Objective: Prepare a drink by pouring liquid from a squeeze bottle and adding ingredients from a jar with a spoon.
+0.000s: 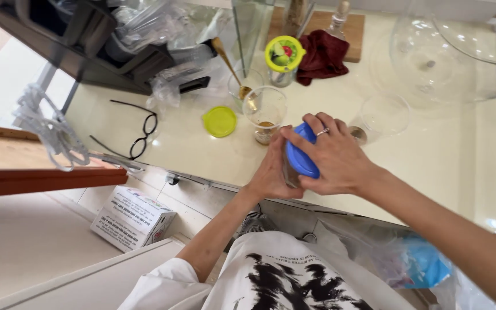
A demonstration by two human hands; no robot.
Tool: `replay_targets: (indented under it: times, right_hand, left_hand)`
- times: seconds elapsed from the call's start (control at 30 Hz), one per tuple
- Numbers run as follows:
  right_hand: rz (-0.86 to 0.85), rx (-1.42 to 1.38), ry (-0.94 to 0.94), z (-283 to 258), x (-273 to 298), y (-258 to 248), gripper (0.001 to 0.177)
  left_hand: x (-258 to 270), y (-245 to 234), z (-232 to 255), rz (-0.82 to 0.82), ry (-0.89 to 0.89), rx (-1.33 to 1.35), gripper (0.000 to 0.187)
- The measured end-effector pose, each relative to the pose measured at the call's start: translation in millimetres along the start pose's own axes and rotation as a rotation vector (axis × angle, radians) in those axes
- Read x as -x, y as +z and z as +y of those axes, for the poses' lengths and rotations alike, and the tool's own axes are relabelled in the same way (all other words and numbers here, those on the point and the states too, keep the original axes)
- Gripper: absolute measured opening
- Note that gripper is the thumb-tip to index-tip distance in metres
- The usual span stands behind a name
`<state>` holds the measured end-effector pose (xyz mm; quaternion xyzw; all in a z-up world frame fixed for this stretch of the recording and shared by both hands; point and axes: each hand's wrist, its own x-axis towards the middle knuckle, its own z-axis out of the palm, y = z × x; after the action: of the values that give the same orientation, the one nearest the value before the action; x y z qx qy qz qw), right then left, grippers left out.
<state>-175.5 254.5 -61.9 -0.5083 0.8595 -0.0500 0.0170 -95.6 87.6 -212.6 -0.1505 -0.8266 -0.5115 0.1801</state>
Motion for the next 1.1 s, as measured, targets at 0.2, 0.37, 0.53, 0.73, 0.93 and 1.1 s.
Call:
replay_targets:
  times: [0.2,0.37,0.53,0.73,0.93,1.1]
  right_hand:
    - [-0.082,0.009,-0.214,11.6,-12.3,-5.5,0.105]
    - [-0.389,0.152,0.444,-27.2,-8.1,-27.7,0.109]
    - [-0.112,0.362,0.112,-6.0,-2.7,-28.9,0.121]
    - [-0.308,0.149,0.219,-9.0,-8.4,-22.5,0.109]
    - [-0.519,0.145,0.581,-27.0,-12.2,-34.0,0.114]
    - [-0.154,0.331,0.085,-18.2,-11.7,-19.9,0.109]
  left_hand:
    - [-3.4,4.3,-4.4,-0.046,-0.088,-0.046,0.135]
    - [-5.1,5.3,-6.8,0.001,0.025,-0.001,0.136]
    - [-7.3,0.8,-12.3,-0.026,0.033,-0.013,0.136]
    - [-2.0,6.6,-7.9,0.031,0.024,0.010,0.133]
    - [5.5,15.8,-1.3,0.122,0.016,0.007,0.132]
    - [14.8,26.2,3.1,0.173,-0.004,-0.004,0.130]
